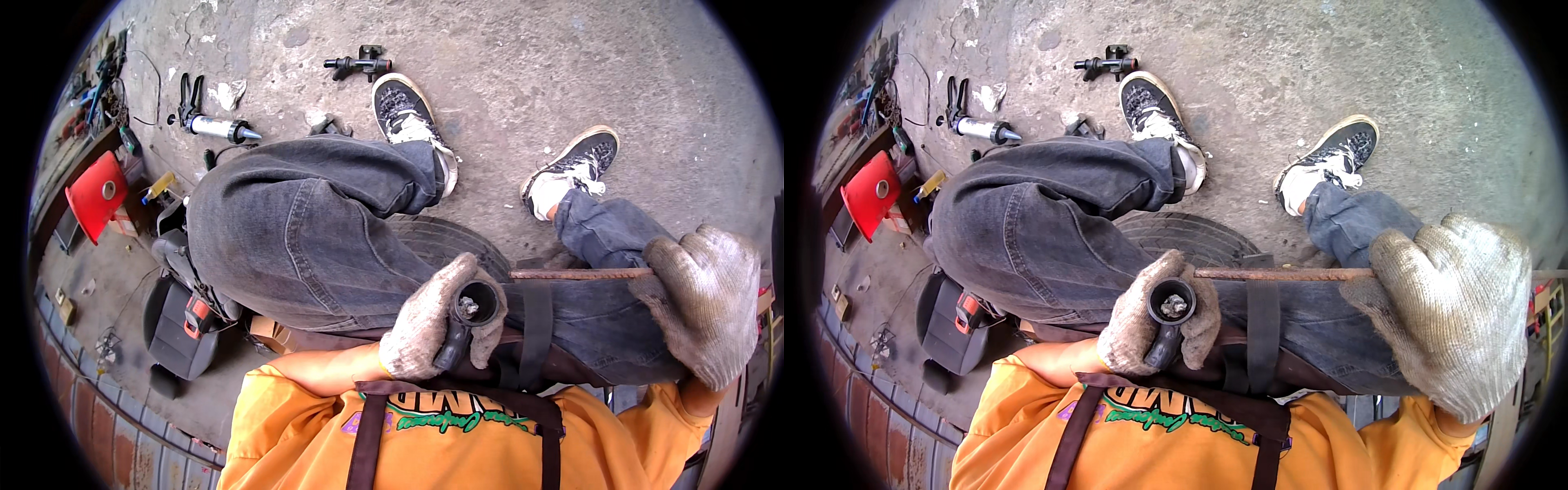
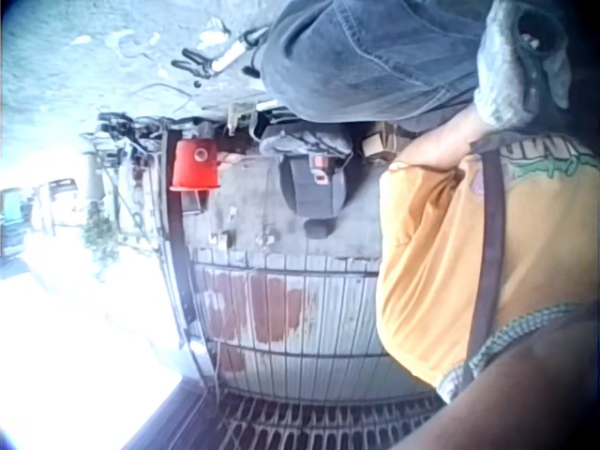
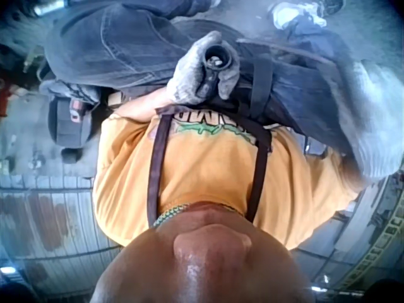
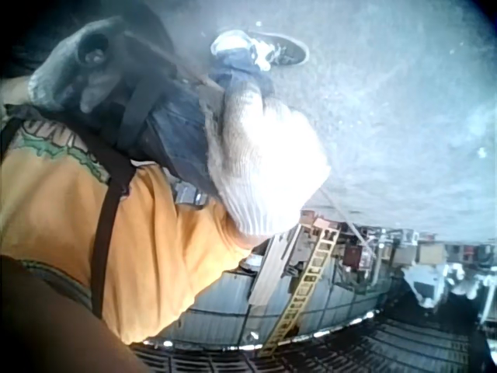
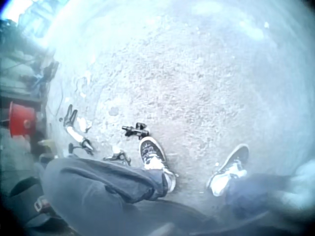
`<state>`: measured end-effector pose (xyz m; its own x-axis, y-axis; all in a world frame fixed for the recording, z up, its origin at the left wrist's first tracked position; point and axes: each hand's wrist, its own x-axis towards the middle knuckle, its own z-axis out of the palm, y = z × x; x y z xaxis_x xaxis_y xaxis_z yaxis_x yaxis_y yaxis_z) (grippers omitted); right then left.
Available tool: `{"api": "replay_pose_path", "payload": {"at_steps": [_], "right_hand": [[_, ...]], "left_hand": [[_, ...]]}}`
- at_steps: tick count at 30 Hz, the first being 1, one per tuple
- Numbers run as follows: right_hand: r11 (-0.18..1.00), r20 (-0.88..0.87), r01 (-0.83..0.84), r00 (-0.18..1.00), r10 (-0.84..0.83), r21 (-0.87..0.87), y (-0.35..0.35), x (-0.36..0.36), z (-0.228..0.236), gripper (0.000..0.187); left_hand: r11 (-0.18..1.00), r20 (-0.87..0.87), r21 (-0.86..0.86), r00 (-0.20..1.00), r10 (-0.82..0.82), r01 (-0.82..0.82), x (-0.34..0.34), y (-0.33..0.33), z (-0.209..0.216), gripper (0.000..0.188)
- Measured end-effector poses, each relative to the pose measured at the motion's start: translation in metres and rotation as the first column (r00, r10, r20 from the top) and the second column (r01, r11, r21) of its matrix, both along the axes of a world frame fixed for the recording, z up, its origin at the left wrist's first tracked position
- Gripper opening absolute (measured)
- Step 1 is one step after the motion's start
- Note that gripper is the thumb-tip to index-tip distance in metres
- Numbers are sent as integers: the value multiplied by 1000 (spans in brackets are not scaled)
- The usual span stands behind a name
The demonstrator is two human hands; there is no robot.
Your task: The person sits on the floor and inserts a metal wire into a black plastic pipe fitting, bending the wire into loops to form a cage-like structure. The person repeatedly adjusts the wire loops and cleans the fitting with a white cloth.
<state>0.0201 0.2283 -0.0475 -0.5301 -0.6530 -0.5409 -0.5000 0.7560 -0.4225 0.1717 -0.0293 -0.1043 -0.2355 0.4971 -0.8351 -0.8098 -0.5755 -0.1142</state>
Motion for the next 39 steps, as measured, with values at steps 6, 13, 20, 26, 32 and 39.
{"api": "replay_pose_path", "payload": {"at_steps": [6,13,20,26,32,39], "right_hand": [[1000,-16,-27,999,27,-7,-2,4,4,27],[974,-230,152,955,-188,-168,1,-1,-1,17],[893,-369,223,851,-374,-392,3,13,8,18],[885,-429,161,827,-362,-436,-13,26,17,21],[881,-506,79,792,-340,-467,-28,33,26,27],[887,-516,131,772,-371,-442,-35,45,18,26]], "left_hand": [[994,-70,-90,996,-62,56,0,2,2,64],[924,-132,26,915,382,-382,-53,-12,19,45],[903,-432,-33,820,374,-429,-88,-27,26,45],[864,-617,-88,708,343,-495,-82,-27,26,40],[756,-854,-144,466,231,-639,-91,-39,35,30],[832,-839,202,346,419,-517,-97,-30,40,28]]}}
